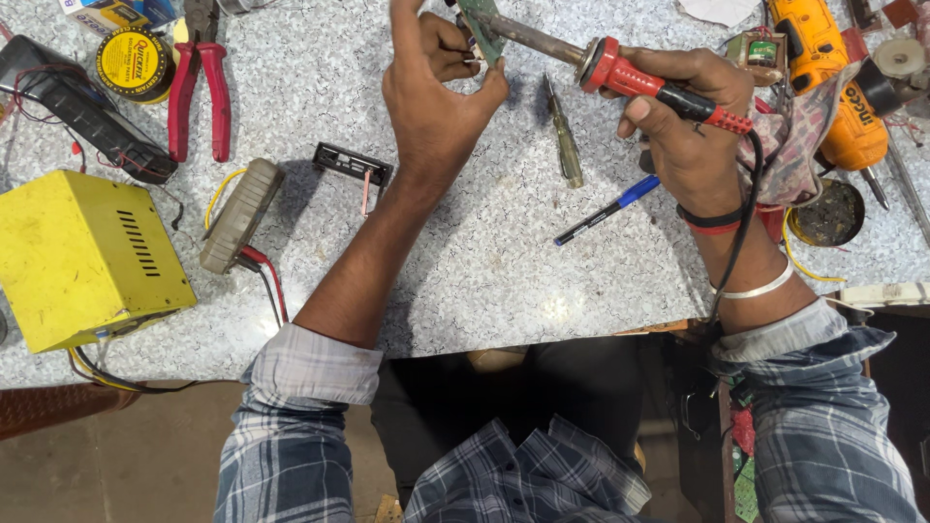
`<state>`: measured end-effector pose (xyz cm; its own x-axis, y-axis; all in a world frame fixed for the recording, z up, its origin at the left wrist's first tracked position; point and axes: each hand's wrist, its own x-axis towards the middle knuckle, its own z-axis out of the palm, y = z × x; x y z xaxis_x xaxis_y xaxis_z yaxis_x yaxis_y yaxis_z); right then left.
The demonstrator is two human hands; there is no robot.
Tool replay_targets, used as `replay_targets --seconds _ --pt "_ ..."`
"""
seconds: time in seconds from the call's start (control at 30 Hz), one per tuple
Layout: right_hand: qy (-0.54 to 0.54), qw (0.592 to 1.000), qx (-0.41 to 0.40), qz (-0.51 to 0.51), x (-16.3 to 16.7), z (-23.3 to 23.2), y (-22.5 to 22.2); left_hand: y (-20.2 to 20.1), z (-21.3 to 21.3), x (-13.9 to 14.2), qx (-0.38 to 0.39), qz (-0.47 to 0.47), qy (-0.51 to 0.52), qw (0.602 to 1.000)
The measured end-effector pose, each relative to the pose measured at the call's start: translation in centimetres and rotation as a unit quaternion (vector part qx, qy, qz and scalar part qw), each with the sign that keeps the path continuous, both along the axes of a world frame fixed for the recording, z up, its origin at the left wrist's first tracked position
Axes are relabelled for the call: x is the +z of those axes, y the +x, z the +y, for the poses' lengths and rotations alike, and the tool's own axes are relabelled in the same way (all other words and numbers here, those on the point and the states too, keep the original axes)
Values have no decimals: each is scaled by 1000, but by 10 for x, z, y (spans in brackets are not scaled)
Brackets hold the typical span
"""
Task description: The person holds a small green circuit board and uses a soldering iron to apply heat to multiple solder joints. They reposition the board several times to access different areas and continue soldering until the end of the clip.
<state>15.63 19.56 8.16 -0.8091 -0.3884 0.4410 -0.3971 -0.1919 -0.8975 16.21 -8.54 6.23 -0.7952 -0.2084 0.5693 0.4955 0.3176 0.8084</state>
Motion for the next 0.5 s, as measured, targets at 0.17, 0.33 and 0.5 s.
replay_targets --seconds 0.17,0.33,0.5 --pt "-12 1000 8 4 3 -1 1 -2 -1 -2 -21 -5 12 1000" --pt "-3 1000 5 1 4 -1 3 -3 -4 -7 -33 4 1 999" --pt "16 1000 6 9 3 1 5 -2 -6 -10 -36 -9 8 999"
